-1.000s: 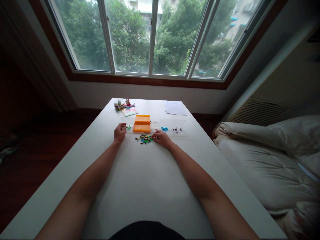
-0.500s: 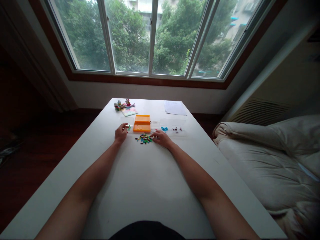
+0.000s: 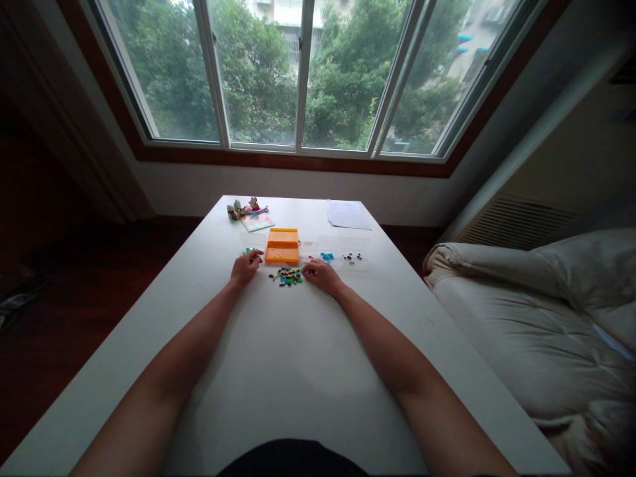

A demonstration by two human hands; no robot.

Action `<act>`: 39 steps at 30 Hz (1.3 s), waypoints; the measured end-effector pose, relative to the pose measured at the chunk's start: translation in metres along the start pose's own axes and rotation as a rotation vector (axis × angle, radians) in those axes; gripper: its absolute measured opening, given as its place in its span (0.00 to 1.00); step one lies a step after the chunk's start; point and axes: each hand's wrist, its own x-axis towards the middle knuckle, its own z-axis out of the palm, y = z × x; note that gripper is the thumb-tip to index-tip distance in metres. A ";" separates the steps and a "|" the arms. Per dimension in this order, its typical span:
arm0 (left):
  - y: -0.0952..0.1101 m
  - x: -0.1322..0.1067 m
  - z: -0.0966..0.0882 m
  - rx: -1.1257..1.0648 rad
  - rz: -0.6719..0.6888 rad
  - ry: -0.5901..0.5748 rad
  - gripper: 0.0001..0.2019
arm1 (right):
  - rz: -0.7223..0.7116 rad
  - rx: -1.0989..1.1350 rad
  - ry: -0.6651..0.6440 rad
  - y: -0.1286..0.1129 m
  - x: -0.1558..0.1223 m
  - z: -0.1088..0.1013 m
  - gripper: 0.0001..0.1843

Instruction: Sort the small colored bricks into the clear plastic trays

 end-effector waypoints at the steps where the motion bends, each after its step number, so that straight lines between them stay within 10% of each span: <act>1: 0.000 0.000 0.000 0.009 0.005 -0.010 0.15 | 0.020 -0.007 0.053 -0.001 0.000 -0.001 0.05; 13: 0.008 -0.004 0.000 0.205 0.147 -0.175 0.11 | 0.487 -0.152 0.592 0.022 -0.004 -0.020 0.14; 39: 0.027 -0.020 0.015 0.271 0.398 -0.279 0.14 | 0.174 -0.045 0.132 0.013 -0.003 -0.003 0.07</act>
